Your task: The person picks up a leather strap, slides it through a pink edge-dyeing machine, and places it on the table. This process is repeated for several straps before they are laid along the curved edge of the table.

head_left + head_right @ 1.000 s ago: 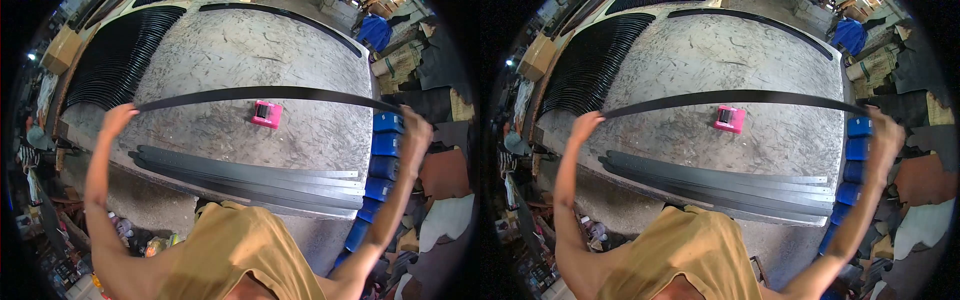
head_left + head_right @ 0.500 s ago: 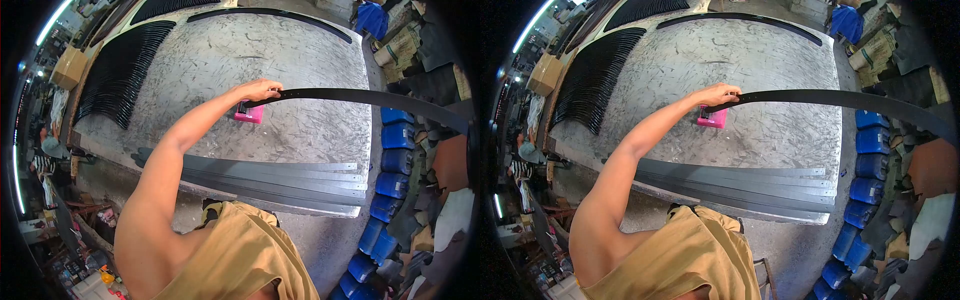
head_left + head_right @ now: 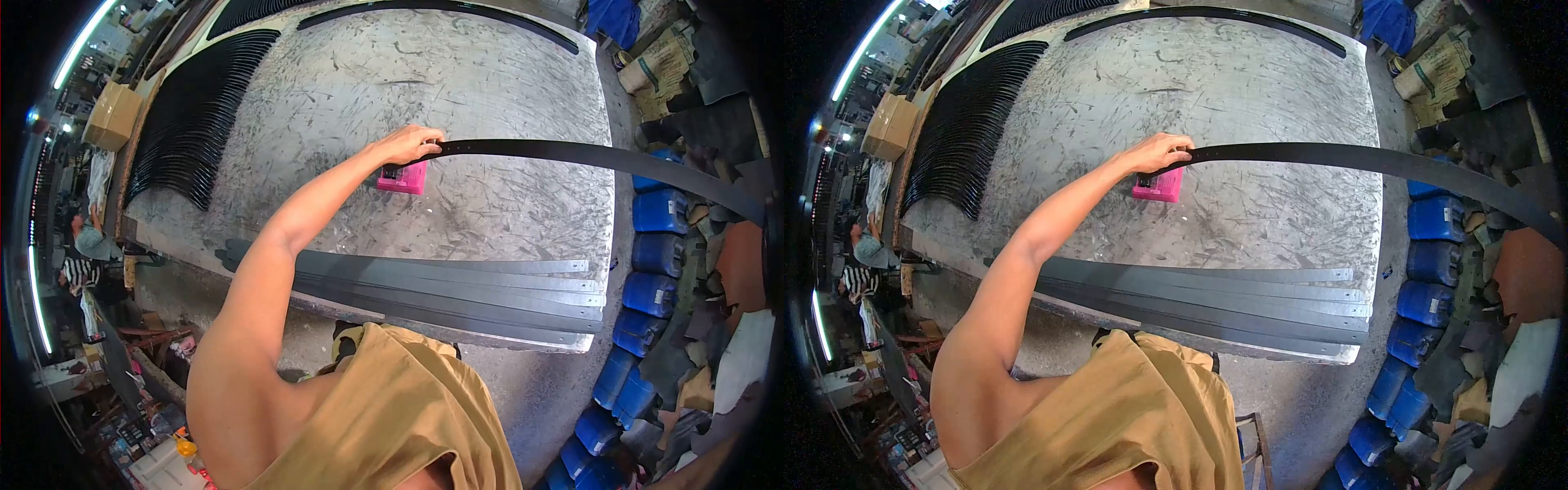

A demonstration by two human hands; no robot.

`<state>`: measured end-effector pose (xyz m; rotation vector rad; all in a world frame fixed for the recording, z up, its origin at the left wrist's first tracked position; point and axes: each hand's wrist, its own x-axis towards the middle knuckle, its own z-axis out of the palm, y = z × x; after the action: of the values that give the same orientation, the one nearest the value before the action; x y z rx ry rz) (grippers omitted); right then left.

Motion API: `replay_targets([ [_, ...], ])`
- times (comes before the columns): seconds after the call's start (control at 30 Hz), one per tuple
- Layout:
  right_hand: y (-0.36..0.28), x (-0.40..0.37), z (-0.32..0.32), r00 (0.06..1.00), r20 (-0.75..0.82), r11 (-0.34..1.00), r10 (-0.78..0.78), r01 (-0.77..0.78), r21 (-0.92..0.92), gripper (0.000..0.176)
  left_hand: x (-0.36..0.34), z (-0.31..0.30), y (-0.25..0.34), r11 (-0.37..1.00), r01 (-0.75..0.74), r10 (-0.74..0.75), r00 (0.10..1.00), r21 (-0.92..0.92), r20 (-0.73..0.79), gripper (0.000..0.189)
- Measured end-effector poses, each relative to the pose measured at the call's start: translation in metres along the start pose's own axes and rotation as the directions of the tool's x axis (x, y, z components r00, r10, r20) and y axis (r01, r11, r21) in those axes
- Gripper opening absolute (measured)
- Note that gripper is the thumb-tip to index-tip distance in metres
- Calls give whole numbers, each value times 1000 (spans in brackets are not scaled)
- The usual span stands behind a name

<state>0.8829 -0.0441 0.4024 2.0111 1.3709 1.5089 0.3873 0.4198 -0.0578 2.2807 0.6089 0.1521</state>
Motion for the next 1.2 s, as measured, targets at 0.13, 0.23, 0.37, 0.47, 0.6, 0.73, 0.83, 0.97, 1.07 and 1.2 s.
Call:
replay_targets([
  [0.13,7,-24,43,998,69,1000,-6,7,-17,66,-9,3,-11,997,-5,5,1000,79,-4,23],
  [0.23,5,-56,92,989,149,1000,-12,15,-19,69,-23,7,-24,986,-1,4,1000,168,-19,25],
  [0.37,-13,-109,167,958,284,1000,-28,28,3,72,-49,10,-42,947,46,-23,997,318,-75,21],
  [0.47,-57,-156,222,916,401,999,-17,-3,49,74,-70,6,-58,911,113,-88,993,397,-79,19],
  [0.6,-149,-198,252,863,506,988,-1,-78,136,73,-104,-7,-83,850,200,-181,980,487,-88,18],
  [0.73,-243,-208,254,853,522,958,-4,-146,246,64,-148,-22,-111,805,275,-214,961,526,-174,16],
  [0.83,-307,-204,248,835,550,911,-28,-205,358,62,-183,-42,-130,760,342,-289,940,553,-183,15],
  [0.97,-381,-187,234,840,536,841,-81,-232,489,56,-230,-74,-157,679,464,-420,881,569,-217,16],
  [1.07,-433,-169,216,849,515,781,-120,-240,576,52,-269,-96,-176,633,527,-484,841,567,-242,15],
  [1.2,-492,-145,178,853,491,731,-176,-220,646,52,-325,-125,-206,586,566,-507,814,580,-283,15],
])
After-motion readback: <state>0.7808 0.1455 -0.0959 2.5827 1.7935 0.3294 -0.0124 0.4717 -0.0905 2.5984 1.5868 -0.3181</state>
